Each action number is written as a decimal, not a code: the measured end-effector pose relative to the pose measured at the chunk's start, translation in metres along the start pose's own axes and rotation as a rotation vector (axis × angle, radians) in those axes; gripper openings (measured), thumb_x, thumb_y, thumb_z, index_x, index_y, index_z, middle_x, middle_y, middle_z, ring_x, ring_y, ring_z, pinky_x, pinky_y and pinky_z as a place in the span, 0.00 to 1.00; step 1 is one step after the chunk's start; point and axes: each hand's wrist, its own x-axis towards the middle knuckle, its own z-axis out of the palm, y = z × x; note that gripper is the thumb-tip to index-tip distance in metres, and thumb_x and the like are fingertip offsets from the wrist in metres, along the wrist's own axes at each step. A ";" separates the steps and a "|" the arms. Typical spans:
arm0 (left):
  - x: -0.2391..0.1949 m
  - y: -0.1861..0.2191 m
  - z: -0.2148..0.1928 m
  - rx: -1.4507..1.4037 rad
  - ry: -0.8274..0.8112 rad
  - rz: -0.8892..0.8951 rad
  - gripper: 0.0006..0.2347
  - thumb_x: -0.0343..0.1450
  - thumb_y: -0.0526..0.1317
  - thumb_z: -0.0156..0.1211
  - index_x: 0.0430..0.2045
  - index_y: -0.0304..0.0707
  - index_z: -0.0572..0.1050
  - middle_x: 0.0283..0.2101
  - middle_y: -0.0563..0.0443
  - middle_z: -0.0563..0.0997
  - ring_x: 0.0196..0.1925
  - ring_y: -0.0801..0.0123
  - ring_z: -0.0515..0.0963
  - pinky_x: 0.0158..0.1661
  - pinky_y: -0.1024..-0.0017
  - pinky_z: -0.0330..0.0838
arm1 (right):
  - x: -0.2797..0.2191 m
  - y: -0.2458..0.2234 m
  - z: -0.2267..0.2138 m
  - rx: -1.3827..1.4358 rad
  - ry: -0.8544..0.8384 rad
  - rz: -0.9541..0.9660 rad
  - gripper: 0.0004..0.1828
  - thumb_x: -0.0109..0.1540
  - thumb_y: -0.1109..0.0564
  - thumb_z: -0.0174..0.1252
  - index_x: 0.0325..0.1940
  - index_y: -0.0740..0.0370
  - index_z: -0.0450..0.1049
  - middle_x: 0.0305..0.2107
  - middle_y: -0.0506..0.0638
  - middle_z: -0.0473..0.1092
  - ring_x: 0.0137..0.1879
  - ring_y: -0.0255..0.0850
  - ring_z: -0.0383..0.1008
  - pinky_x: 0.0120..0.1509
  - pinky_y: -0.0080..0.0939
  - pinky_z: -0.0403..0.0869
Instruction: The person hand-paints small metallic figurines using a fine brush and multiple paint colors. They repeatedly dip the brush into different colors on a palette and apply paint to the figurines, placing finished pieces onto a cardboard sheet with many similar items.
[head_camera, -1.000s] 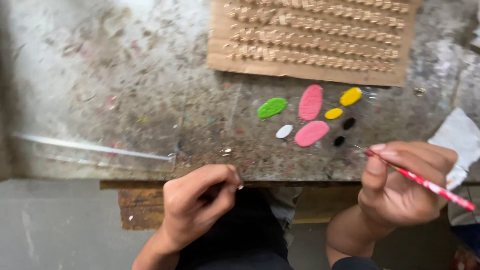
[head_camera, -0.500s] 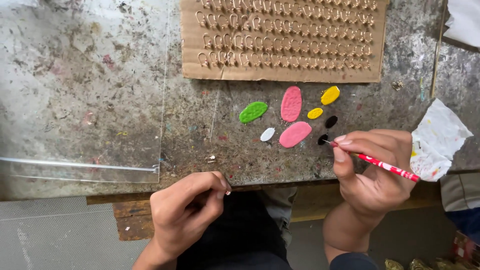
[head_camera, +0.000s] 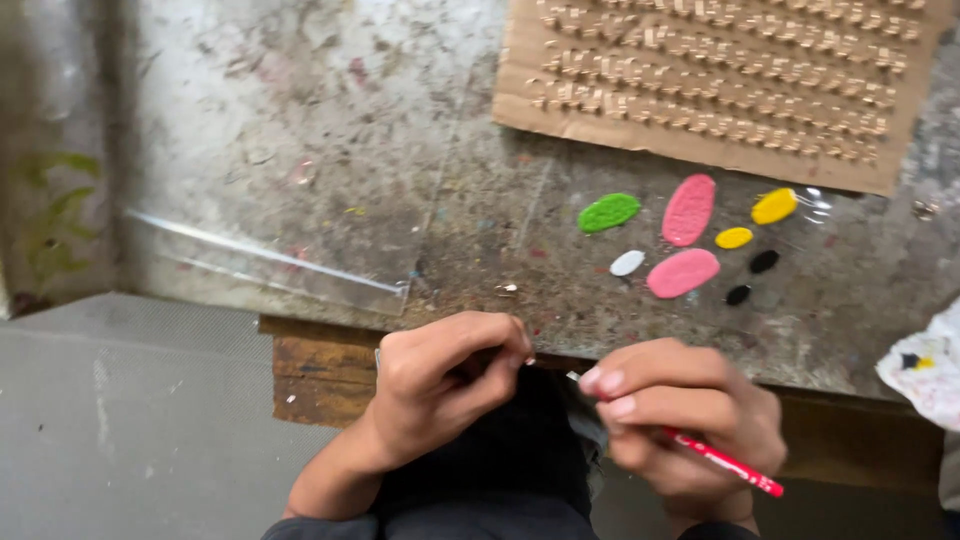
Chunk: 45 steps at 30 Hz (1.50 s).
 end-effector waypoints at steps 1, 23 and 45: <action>-0.002 -0.001 -0.001 0.009 0.011 -0.008 0.03 0.72 0.27 0.59 0.33 0.34 0.76 0.34 0.50 0.83 0.32 0.70 0.83 0.32 0.78 0.75 | 0.003 -0.002 0.006 0.013 -0.010 -0.002 0.05 0.58 0.64 0.63 0.36 0.63 0.73 0.34 0.58 0.74 0.36 0.45 0.85 0.43 0.34 0.89; -0.003 -0.003 0.000 -0.023 0.032 0.022 0.03 0.72 0.27 0.59 0.35 0.33 0.76 0.34 0.49 0.82 0.29 0.70 0.79 0.32 0.77 0.74 | -0.003 -0.004 0.024 -0.256 -0.054 0.009 0.05 0.62 0.60 0.60 0.37 0.59 0.70 0.33 0.53 0.76 0.40 0.41 0.88 0.45 0.26 0.83; -0.004 -0.006 -0.002 -0.057 0.026 0.043 0.03 0.73 0.26 0.58 0.36 0.31 0.75 0.34 0.48 0.81 0.30 0.68 0.80 0.34 0.75 0.75 | -0.002 -0.002 0.030 -0.236 -0.027 -0.036 0.05 0.62 0.61 0.60 0.37 0.62 0.70 0.32 0.56 0.75 0.39 0.44 0.88 0.46 0.29 0.86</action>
